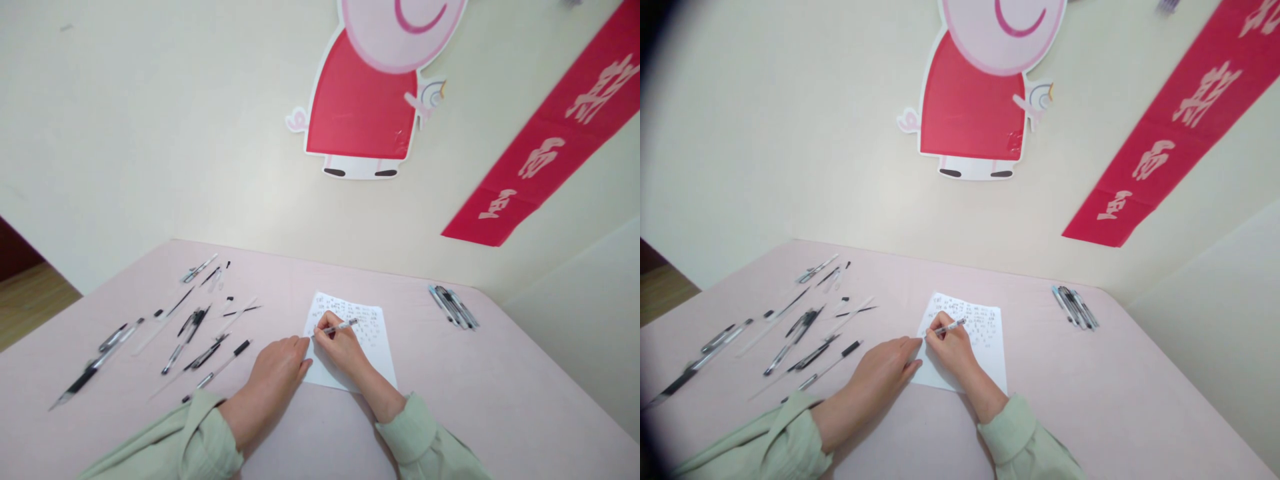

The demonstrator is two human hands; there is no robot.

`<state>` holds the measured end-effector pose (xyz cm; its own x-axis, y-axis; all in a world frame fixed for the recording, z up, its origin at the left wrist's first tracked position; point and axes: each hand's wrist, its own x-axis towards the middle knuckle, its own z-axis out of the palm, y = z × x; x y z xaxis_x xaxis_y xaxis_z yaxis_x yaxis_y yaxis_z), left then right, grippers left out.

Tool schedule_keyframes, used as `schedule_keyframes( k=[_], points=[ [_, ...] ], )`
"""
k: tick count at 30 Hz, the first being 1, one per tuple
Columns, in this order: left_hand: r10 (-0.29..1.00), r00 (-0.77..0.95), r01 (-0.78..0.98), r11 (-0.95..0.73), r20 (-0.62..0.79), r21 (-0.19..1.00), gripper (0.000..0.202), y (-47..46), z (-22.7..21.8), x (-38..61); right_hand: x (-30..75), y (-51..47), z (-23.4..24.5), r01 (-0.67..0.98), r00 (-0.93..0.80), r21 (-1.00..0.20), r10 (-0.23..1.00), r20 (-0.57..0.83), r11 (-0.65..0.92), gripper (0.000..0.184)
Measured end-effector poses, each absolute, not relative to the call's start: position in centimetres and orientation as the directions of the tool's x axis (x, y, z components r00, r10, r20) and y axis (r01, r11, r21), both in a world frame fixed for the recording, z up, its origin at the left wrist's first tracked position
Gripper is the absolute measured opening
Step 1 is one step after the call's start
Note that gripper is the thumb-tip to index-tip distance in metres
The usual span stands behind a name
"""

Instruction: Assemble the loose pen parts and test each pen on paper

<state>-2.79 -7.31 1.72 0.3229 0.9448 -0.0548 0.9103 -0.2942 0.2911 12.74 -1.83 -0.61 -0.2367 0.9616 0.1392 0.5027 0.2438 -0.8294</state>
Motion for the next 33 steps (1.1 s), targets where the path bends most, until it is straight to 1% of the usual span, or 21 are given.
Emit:
schedule_keyframes(
  k=[7, 13, 21, 26, 33],
  points=[
    [0.942, 0.332, 0.908, -0.302, -0.057, 0.291, 0.020, -7.23, 1.56, -2.74, 12.78, -1.70, -0.74, 0.488, -0.260, -0.831, 0.953, 0.153, 0.267, 0.008],
    [0.943, 0.327, 0.911, -0.297, -0.060, 0.286, 0.019, -7.21, 1.54, -2.76, 12.76, -1.80, -0.55, 0.502, -0.256, -0.826, 0.956, 0.142, 0.257, 0.008],
    [0.941, 0.329, 0.910, -0.292, -0.085, 0.294, 0.020, -7.29, 1.95, -2.75, 12.83, -1.69, -0.75, 0.463, -0.255, -0.852, 0.957, 0.137, 0.245, 0.008],
    [0.941, 0.334, 0.909, -0.306, -0.055, 0.282, 0.017, -7.25, 1.50, -2.83, 12.88, -1.63, -0.86, 0.464, -0.251, -0.846, 0.955, 0.159, 0.263, 0.009],
    [0.943, 0.330, 0.910, -0.308, -0.035, 0.277, 0.017, -7.15, 1.26, -2.87, 12.82, -1.64, -0.82, 0.463, -0.247, -0.851, 0.958, 0.144, 0.247, 0.010]
  ],
)
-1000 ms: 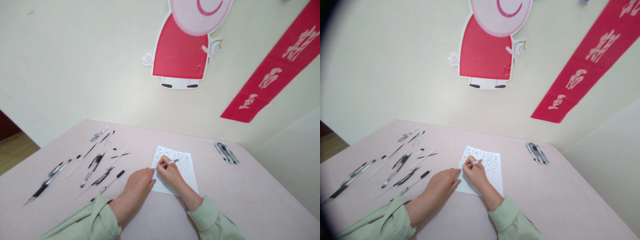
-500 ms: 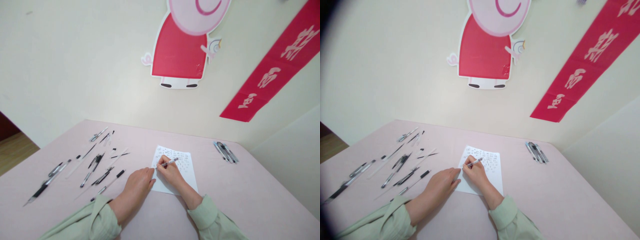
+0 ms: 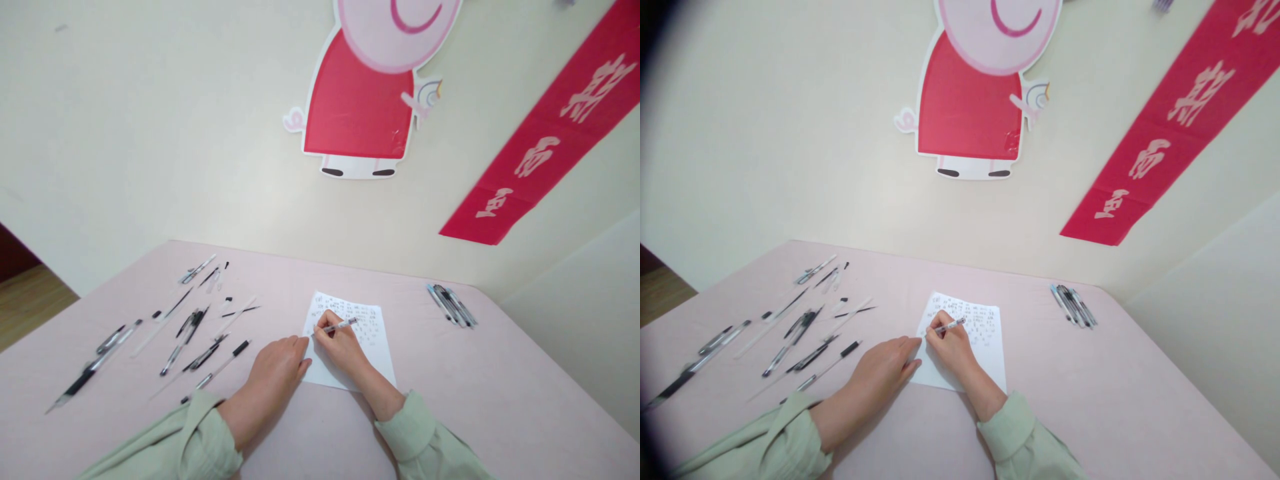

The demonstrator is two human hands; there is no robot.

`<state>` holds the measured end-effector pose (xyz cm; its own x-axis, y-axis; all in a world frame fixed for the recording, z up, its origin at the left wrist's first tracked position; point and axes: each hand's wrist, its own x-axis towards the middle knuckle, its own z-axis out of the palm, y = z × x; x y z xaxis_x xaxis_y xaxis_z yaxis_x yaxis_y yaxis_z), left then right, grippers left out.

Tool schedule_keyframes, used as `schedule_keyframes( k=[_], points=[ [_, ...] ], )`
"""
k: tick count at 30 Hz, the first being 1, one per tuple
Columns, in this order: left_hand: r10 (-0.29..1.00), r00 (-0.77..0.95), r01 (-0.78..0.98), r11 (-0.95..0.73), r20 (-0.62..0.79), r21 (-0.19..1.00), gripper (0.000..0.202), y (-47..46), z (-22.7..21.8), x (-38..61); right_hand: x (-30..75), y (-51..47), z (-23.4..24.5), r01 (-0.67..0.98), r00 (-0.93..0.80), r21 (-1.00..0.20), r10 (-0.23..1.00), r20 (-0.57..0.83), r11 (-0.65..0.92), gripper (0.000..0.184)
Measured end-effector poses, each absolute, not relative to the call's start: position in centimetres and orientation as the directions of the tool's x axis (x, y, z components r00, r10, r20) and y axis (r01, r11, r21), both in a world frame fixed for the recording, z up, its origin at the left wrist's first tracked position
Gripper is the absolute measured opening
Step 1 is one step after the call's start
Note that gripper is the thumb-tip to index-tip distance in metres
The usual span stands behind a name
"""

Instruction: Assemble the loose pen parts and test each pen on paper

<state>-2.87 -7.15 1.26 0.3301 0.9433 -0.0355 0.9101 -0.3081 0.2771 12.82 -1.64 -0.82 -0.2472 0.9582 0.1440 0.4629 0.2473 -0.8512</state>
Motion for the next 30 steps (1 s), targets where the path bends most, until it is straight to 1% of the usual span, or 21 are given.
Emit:
schedule_keyframes(
  k=[15, 22, 30],
  points=[
    [0.944, 0.321, 0.912, -0.288, -0.073, 0.290, 0.019, -7.20, 1.66, -2.78, 12.83, -1.57, -0.93, 0.465, -0.247, -0.855, 0.961, 0.125, 0.231, 0.009],
    [0.943, 0.330, 0.906, -0.303, -0.045, 0.297, 0.018, -7.15, 1.32, -2.84, 12.79, -1.68, -0.67, 0.459, -0.233, -0.857, 0.963, 0.135, 0.232, 0.010],
    [0.943, 0.327, 0.911, -0.298, -0.059, 0.287, 0.018, -7.34, 1.75, -2.82, 12.93, -1.67, -0.78, 0.457, -0.244, -0.856, 0.959, 0.141, 0.242, 0.010]
  ],
)
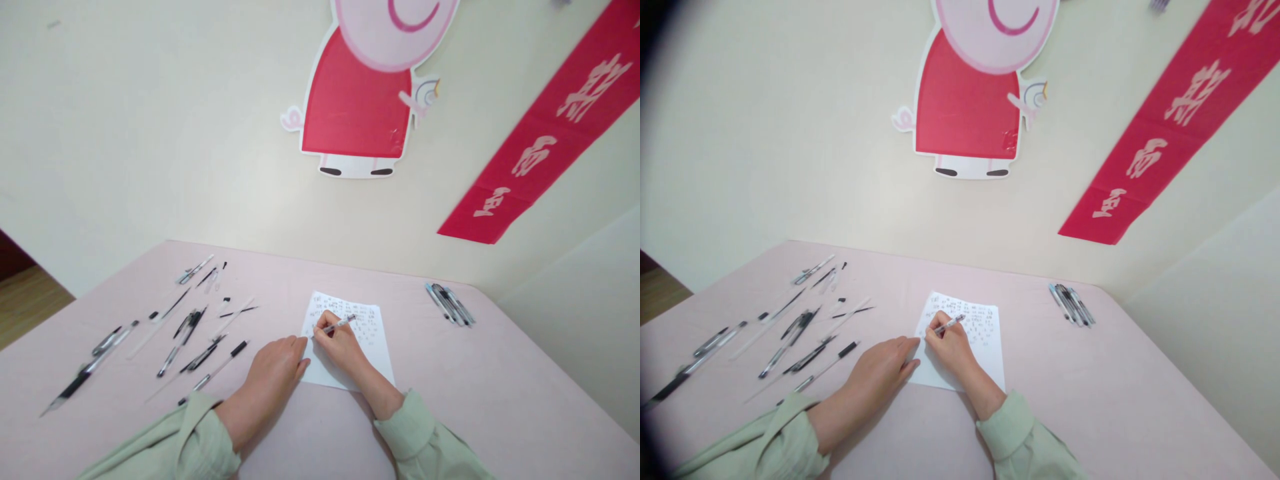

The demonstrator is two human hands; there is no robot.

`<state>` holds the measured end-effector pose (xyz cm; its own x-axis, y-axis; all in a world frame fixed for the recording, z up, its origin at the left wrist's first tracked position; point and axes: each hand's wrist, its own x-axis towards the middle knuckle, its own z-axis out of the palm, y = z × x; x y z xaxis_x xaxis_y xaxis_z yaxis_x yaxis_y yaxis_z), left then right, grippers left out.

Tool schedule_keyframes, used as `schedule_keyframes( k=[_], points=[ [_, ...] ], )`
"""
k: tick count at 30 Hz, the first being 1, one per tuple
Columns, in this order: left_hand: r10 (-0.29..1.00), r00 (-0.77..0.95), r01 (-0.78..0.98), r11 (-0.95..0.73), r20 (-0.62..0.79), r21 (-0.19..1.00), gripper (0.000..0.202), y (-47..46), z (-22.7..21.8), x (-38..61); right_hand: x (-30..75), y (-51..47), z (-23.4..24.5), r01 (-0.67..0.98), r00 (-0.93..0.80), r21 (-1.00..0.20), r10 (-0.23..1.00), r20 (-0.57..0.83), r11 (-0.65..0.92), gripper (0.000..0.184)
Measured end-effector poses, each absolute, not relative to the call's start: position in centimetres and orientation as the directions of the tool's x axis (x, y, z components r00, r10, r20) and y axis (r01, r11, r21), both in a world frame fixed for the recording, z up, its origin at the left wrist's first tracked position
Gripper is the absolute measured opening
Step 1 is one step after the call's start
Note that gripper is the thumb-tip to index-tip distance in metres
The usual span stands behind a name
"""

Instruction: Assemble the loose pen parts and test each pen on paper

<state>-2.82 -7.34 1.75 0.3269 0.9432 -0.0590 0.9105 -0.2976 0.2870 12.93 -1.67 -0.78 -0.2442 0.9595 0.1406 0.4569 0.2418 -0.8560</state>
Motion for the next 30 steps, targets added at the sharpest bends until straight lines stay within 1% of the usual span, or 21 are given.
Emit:
schedule_keyframes(
  k=[16, 21, 30],
  points=[
    [0.942, 0.331, 0.907, -0.304, -0.049, 0.292, 0.019, -7.25, 1.25, -2.94, 12.92, -1.73, -0.67, 0.454, -0.257, -0.856, 0.956, 0.140, 0.248, 0.011],
    [0.944, 0.326, 0.904, -0.297, -0.048, 0.308, 0.019, -7.25, 1.08, -2.96, 13.02, -1.57, -0.79, 0.442, -0.246, -0.862, 0.957, 0.152, 0.250, 0.011],
    [0.947, 0.317, 0.909, -0.287, -0.053, 0.300, 0.020, -7.22, 1.38, -2.88, 13.03, -1.39, -0.95, 0.442, -0.215, -0.866, 0.965, 0.151, 0.234, 0.011]
  ],
)
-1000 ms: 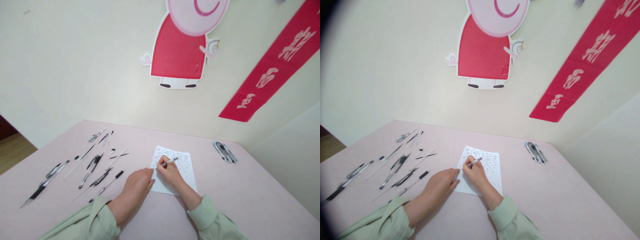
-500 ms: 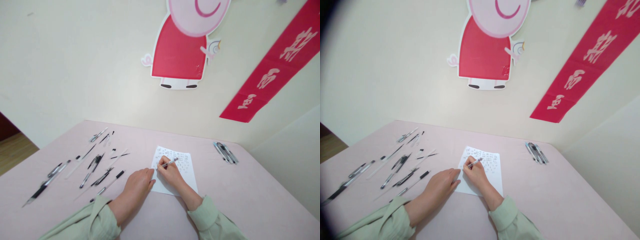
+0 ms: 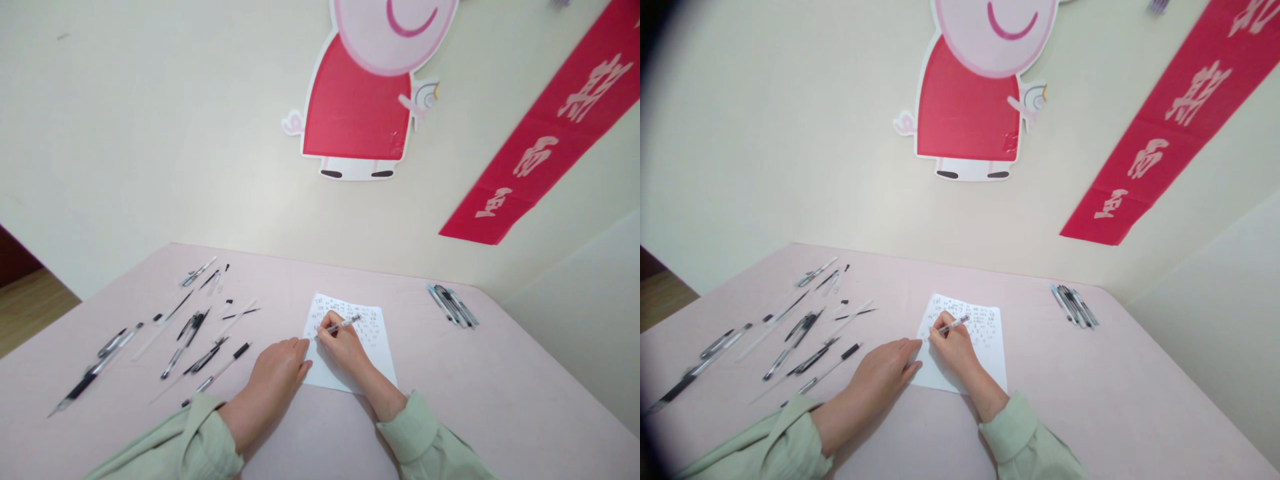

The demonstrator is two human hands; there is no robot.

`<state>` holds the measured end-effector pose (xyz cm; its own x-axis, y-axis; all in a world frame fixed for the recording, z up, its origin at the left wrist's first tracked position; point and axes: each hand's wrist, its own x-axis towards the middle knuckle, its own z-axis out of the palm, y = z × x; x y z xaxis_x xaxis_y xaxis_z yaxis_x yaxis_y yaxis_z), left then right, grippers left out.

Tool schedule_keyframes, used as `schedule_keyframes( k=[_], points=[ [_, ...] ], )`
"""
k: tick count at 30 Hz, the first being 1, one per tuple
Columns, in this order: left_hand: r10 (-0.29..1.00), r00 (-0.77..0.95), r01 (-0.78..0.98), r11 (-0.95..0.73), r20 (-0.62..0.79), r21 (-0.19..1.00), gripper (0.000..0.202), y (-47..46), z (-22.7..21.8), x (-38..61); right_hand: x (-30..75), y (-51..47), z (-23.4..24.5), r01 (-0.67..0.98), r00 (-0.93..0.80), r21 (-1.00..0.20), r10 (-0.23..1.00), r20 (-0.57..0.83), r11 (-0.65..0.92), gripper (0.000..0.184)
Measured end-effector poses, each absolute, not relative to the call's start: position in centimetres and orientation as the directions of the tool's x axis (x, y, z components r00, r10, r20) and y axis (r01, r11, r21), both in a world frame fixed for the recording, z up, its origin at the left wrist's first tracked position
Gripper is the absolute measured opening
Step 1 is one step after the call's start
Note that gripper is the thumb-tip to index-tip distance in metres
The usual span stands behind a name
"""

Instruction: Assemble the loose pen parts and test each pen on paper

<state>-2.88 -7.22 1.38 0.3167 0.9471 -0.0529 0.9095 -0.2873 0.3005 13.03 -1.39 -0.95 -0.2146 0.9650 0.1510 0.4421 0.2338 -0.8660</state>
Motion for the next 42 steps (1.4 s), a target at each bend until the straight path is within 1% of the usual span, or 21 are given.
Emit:
schedule_keyframes(
  k=[11, 16, 26, 42],
  points=[
    [0.950, 0.305, 0.909, -0.268, -0.071, 0.319, 0.021, -7.20, 1.46, -2.90, 13.08, -1.15, -0.85, 0.444, -0.199, -0.865, 0.967, 0.159, 0.233, 0.013],
    [0.949, 0.307, 0.907, -0.269, -0.071, 0.325, 0.026, -7.20, 1.45, -2.85, 13.10, -1.18, -0.76, 0.447, -0.199, -0.865, 0.968, 0.153, 0.228, 0.012],
    [0.950, 0.310, 0.909, -0.285, -0.035, 0.305, 0.031, -7.23, 1.37, -2.85, 13.09, -1.28, -0.67, 0.465, -0.216, -0.857, 0.967, 0.135, 0.224, 0.012],
    [0.954, 0.298, 0.916, -0.273, -0.042, 0.293, 0.035, -7.07, 1.02, -2.87, 13.23, -1.13, -0.94, 0.452, -0.209, -0.862, 0.967, 0.146, 0.228, 0.010]
  ],
)
